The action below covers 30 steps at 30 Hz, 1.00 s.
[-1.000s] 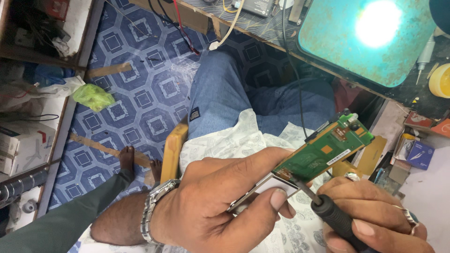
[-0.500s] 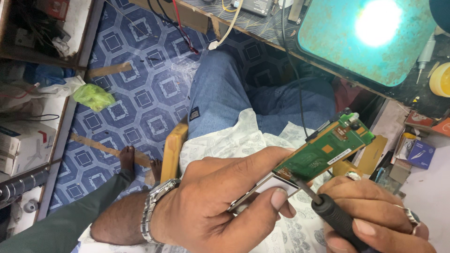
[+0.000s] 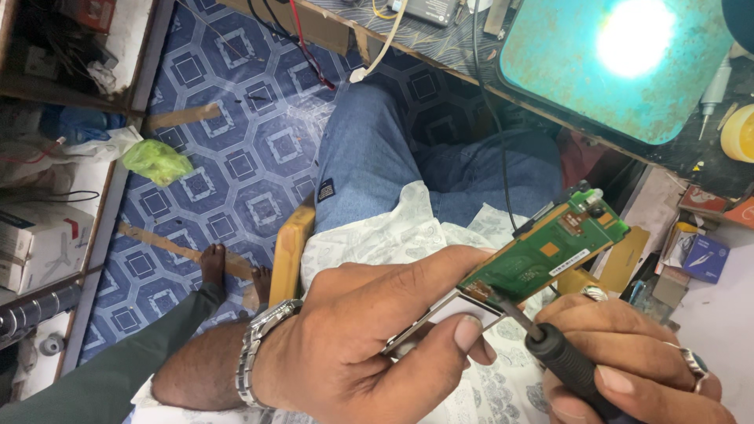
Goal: The person sits at a repair bench holding a disassembled phone with its green logic board exposed, and uses a soldering iron with solder wire to solder connections along the board edge. They briefly dip the iron at the bench and resume soldering the board while holding the phone on their lap.
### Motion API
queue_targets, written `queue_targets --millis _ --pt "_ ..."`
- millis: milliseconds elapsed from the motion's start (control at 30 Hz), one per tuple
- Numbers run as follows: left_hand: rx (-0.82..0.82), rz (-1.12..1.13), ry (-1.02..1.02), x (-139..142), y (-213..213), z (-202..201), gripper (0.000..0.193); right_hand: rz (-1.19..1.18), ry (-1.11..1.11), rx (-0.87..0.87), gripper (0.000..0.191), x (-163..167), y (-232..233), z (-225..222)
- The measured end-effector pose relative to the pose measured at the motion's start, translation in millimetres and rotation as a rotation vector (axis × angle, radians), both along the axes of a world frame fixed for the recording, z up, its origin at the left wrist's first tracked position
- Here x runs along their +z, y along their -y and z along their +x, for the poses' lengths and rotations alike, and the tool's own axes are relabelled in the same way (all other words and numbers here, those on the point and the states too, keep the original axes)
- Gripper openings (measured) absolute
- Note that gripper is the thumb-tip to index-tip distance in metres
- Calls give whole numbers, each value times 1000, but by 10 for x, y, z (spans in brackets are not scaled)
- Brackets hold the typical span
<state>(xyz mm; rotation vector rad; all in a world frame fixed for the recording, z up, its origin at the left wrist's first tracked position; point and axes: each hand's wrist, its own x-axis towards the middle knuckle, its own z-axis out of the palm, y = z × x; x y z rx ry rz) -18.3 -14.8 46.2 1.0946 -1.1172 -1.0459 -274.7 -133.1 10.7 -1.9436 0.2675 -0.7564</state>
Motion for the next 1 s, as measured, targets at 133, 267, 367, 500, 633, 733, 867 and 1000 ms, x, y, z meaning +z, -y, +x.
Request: queue_targets --millis 133,267,367,500,633,733,867,1000 --pt "11 -13 22 -4 -1 2 40 -50 -10 -22 60 -8 -10 18" --pt "-7 -6 4 -11 7 10 40 12 -37 -55 58 45 -41 31" --pt "2 7 -27 0 5 -5 39 29 -54 -43 57 80 -45 32" --pt "1 3 34 1 4 17 41 -1 -49 -33 58 58 -26 31" --pt "16 -4 25 3 6 4 40 4 -86 -81 55 62 -65 21" --pt "1 -3 33 -2 24 22 40 38 -135 -131 52 128 -160 53" --pt "2 13 36 -2 45 33 40 27 -122 -272 44 165 -209 194" --pt "22 66 -26 -88 69 22 39 -46 128 -151 40 -12 -54 364"
